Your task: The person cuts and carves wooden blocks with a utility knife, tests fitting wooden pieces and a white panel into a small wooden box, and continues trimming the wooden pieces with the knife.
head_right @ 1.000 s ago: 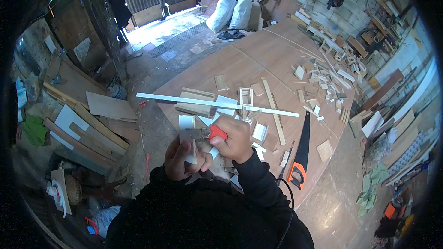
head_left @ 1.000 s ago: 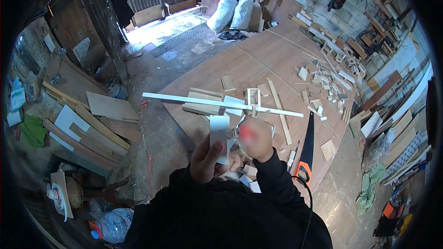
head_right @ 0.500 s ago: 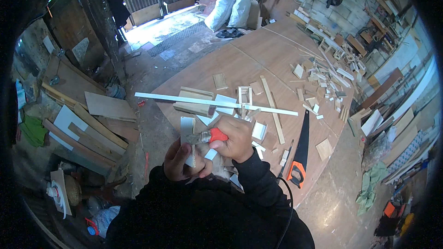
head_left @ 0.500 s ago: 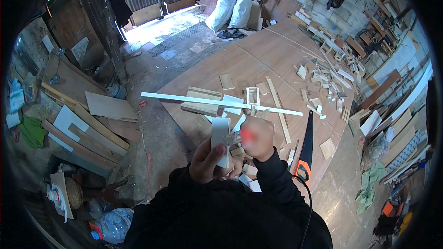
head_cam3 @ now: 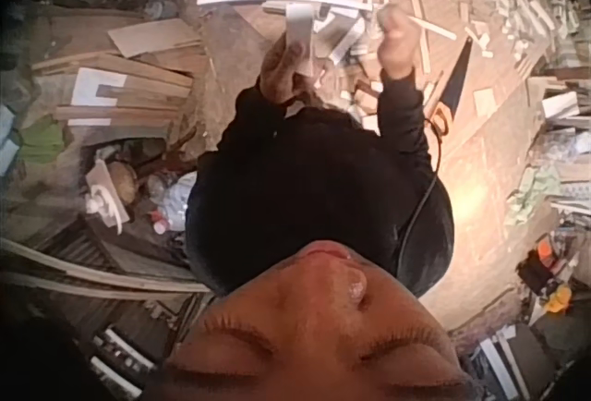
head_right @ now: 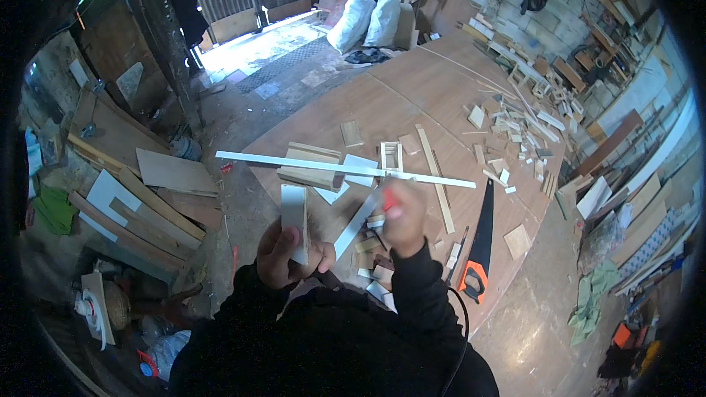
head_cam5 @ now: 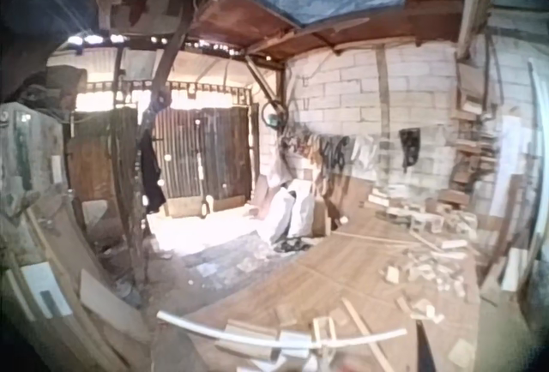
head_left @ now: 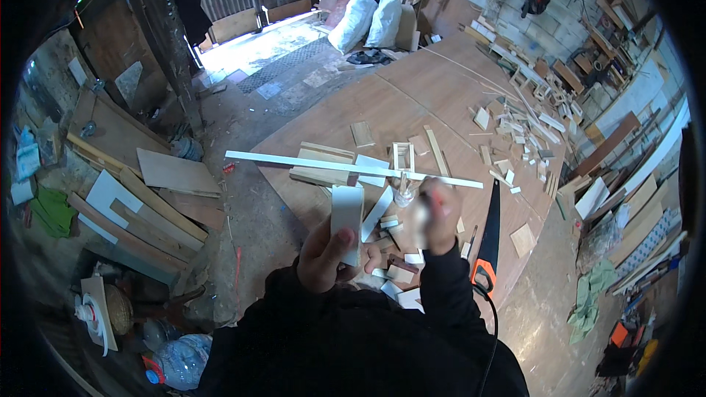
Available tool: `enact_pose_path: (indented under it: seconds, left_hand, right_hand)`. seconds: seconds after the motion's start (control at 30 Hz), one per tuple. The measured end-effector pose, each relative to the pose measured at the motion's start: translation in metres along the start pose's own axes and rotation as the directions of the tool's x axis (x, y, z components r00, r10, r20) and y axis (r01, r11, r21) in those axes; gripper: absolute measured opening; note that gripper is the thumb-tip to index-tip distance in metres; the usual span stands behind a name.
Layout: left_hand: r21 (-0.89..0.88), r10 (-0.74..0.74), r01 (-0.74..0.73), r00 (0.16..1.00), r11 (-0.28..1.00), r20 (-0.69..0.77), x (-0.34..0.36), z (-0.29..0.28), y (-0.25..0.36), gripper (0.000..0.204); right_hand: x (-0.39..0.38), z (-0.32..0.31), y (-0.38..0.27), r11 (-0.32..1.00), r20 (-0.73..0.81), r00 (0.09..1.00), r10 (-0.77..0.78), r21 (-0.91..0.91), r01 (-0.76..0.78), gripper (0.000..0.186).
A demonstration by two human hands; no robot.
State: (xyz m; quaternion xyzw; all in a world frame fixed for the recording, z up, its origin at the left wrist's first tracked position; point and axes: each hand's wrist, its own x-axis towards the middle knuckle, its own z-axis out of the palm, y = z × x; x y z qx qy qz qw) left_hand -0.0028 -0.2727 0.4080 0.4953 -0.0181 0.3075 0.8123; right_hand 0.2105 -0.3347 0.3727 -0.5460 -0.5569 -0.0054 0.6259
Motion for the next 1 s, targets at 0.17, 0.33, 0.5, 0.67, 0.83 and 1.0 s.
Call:
enact_pose_path:
  seconds: [0.17, 0.33, 0.5, 0.67, 0.83, 1.0]
  left_hand:
    - [-0.056, -0.043, 0.041, 0.999, 0.998, -0.031, 0.001, 0.011, 0.001, 0.040]
    - [-0.019, -0.072, 0.072, 0.997, 0.997, 0.033, 0.001, 0.010, -0.003, 0.042]
    - [-0.057, -0.075, 0.083, 0.988, 0.995, 0.131, 0.001, 0.007, -0.003, 0.043]
    - [-0.335, 0.001, 0.047, 0.990, 0.941, 0.141, -0.003, -0.009, -0.049, 0.039]
    - [0.596, 0.055, -0.146, 0.984, 0.790, 0.169, -0.041, -0.017, -0.083, 0.035]
    - [0.227, 0.006, 0.030, 0.988, 0.973, -0.154, 0.010, -0.022, 0.010, 0.055]
  right_hand:
    - [0.006, 0.025, -0.039, 0.997, 0.163, 0.984, -0.067, 0.035, 0.062, 0.064]
    - [0.006, 0.022, -0.033, 0.994, 0.189, 0.975, -0.112, 0.032, 0.108, 0.059]
    - [0.011, 0.024, -0.033, 0.986, 0.165, 0.974, -0.154, -0.041, 0.162, 0.062]
    - [0.018, 0.032, 0.003, 0.959, 0.103, 0.974, -0.202, -0.184, 0.218, 0.058]
    - [0.045, 0.006, 0.044, 0.967, -0.372, 0.893, 0.254, 0.081, -0.241, 0.050]
    - [0.019, 0.003, 0.012, 0.988, -0.094, 0.987, 0.134, 0.092, -0.125, 0.083]
